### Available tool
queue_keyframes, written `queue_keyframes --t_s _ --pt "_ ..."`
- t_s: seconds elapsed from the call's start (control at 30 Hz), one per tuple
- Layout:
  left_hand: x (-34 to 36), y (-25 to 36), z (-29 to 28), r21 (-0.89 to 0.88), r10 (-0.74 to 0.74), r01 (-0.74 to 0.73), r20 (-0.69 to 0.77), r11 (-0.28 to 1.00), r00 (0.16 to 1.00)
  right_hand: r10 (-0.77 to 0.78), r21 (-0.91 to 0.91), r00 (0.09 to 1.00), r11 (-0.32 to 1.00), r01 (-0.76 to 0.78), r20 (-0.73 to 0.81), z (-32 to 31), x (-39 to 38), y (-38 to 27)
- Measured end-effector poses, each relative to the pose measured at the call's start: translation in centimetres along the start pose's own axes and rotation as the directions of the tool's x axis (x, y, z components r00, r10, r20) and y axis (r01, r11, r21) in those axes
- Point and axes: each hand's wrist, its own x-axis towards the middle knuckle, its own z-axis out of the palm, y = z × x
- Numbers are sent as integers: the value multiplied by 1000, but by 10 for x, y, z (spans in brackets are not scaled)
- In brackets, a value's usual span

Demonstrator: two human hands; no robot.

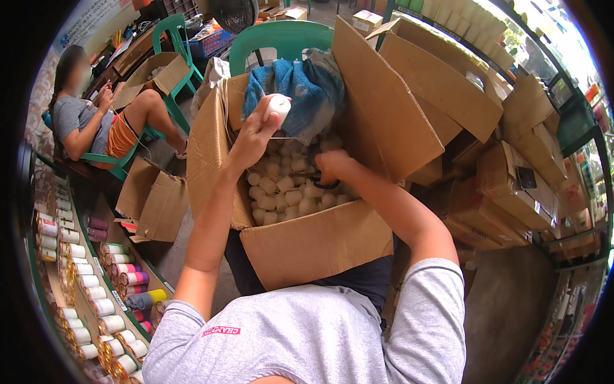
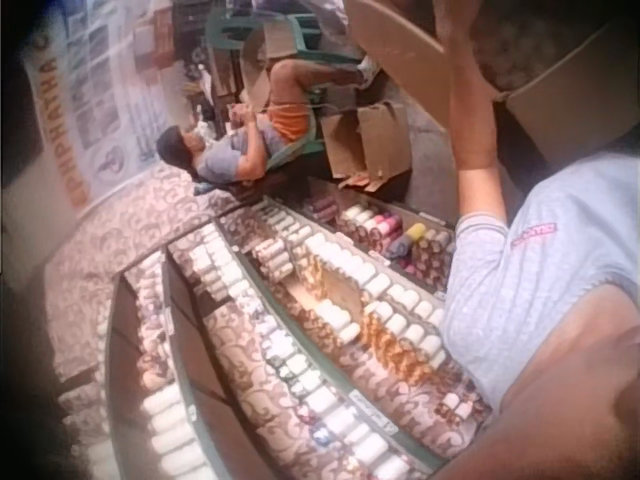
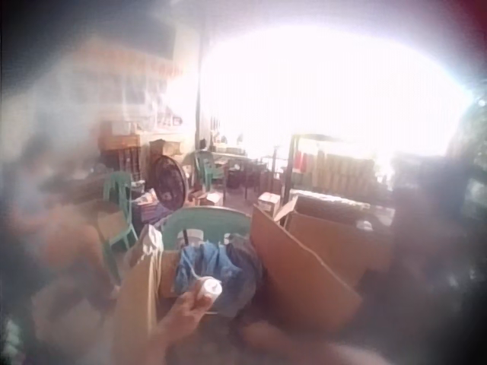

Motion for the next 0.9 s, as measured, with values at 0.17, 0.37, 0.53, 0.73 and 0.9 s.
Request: queue_keyframes --t_s 0.17,0.37,0.53,0.73,0.9 --pt "-15 12 -24 156 -46 62 -102 986 994 168 104 977 982 -155 -128 -52 -83 -9" --pt "-35 18 -27 -116 -186 187 15 975 982 240 833 798 185 522 -553 -36 -133 -21" --pt "-39 40 -18 -203 -206 239 171 949 963 193 733 778 523 435 -598 -38 -137 -39" --pt "-44 47 -11 -141 -203 239 232 961 951 130 806 861 442 394 -492 -39 -137 -29" --pt "-44 45 -14 -83 -198 229 282 970 939 64 825 846 271 495 -529 -30 -138 -22"
